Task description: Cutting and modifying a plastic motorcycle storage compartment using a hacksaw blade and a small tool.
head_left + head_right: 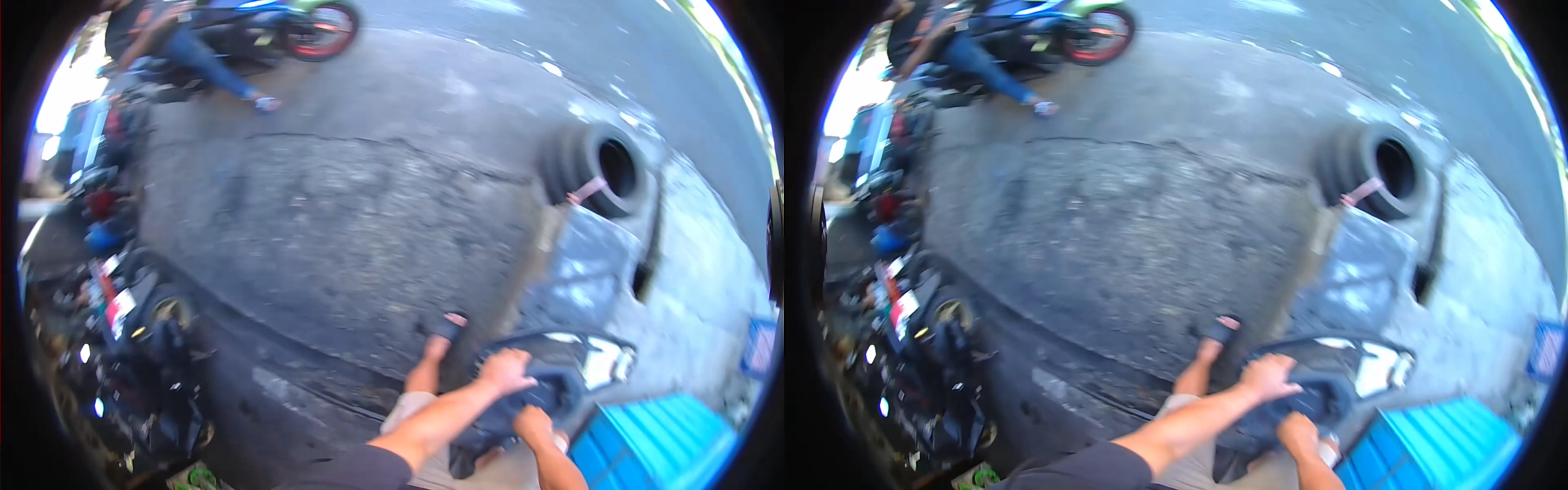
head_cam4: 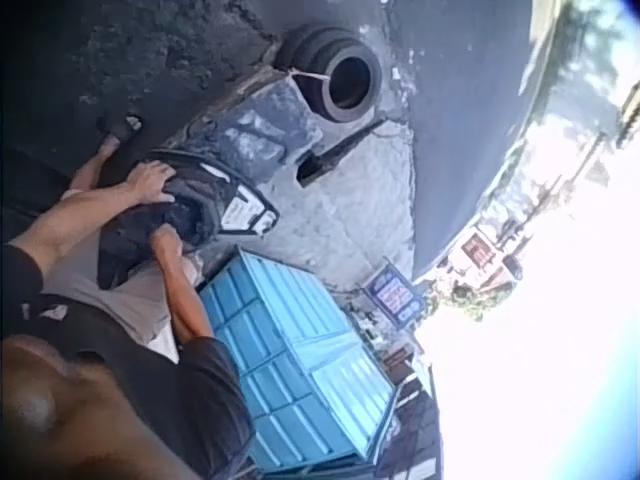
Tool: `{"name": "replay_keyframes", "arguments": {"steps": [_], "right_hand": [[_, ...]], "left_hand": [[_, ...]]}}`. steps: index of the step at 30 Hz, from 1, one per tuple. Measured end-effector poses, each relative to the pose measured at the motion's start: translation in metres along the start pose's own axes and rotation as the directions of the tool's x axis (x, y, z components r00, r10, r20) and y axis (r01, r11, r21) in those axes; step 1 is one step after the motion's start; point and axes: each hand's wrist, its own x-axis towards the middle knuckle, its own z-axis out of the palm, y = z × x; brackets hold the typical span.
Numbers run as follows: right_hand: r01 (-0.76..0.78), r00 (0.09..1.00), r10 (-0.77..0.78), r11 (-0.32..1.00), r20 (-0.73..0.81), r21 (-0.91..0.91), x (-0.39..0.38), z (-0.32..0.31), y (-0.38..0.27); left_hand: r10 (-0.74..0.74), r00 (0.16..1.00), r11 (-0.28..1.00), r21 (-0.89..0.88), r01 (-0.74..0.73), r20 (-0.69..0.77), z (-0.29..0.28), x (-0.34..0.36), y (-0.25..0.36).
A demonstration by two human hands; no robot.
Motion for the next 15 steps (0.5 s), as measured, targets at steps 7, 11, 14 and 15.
{"name": "replay_keyframes", "arguments": {"steps": [7, 11, 14, 15], "right_hand": [[-0.285, 0.953, 0.280, 0.958, 0.117, 0.023, 0.006, 0.006, 0.006], [-0.240, 0.970, 0.240, 0.971, 0.046, -0.008, -0.014, 0.024, 0.021], [-0.266, 0.960, 0.260, 0.963, 0.107, 0.046, 0.003, 0.025, 0.012], [-0.273, 0.958, 0.268, 0.961, 0.097, 0.036, 0.000, 0.023, 0.009]], "left_hand": [[0.128, 0.989, 0.992, 0.028, -0.126, -0.068, 0.062, 0.001, -0.005], [0.089, 0.995, 0.996, 0.024, -0.088, -0.040, 0.061, 0.000, 0.002], [0.111, 0.990, 0.994, 0.016, -0.110, -0.083, 0.064, -0.010, 0.000], [0.101, 0.990, 0.995, 0.014, -0.101, -0.093, 0.063, -0.009, -0.003]]}}
